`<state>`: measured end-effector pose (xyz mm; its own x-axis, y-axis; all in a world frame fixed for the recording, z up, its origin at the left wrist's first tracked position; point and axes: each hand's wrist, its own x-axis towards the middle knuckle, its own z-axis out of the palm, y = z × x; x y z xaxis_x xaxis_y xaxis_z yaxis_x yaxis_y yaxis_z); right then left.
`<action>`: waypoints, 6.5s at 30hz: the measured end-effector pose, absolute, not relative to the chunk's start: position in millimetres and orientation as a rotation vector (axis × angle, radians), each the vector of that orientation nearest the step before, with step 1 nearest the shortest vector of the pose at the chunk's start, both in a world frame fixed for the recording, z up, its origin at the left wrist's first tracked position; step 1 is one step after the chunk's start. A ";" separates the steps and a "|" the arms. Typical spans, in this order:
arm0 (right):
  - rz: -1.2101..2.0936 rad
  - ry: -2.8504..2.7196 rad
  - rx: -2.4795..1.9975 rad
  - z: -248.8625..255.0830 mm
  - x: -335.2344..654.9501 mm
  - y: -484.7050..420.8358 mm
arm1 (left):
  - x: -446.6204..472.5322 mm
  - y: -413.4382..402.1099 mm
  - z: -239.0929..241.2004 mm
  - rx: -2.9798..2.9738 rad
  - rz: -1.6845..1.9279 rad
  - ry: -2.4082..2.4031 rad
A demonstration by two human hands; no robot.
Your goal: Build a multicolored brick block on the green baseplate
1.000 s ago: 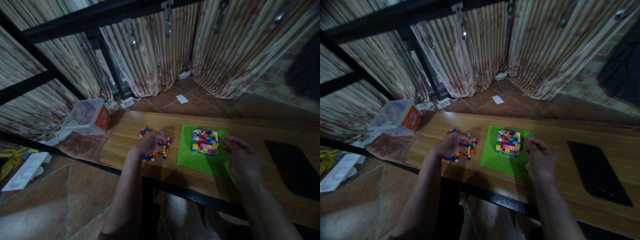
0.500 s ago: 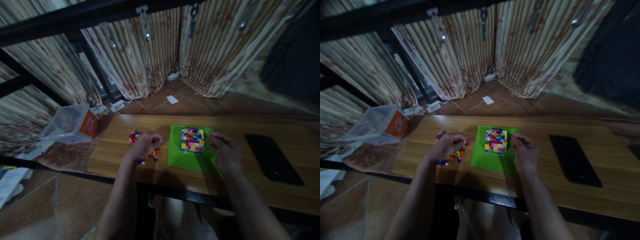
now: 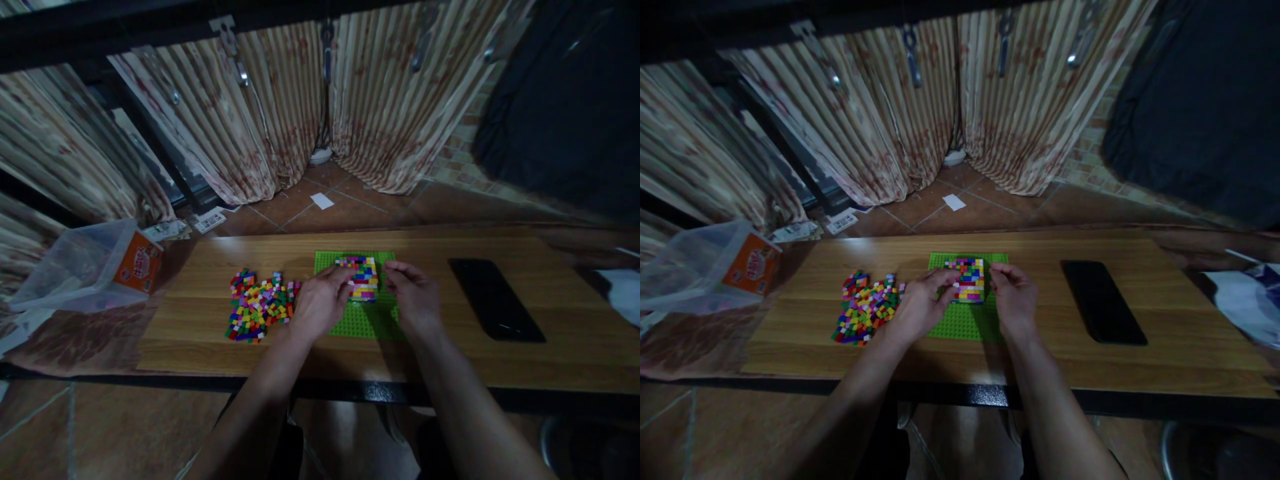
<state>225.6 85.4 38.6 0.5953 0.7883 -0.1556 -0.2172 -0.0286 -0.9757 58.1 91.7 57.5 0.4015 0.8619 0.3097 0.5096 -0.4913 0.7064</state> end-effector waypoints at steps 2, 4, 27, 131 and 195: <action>0.877 -0.545 -1.369 38.2 225.1 85.8 | 64.2 92.6 56.1 2.201 0.886 1.202; 0.883 -0.555 -1.366 38.1 224.4 86.1 | 70.2 94.3 56.4 2.259 0.848 1.221; 0.898 -0.605 -1.370 38.1 225.9 84.9 | 86.6 102.0 66.0 2.636 0.637 1.240; 0.421 -1.662 -1.228 46.8 170.0 40.1 | -15.4 122.0 68.5 1.551 1.405 1.439; 0.549 -1.311 -1.331 40.3 160.6 60.6 | 53.2 81.4 60.2 1.531 1.220 1.276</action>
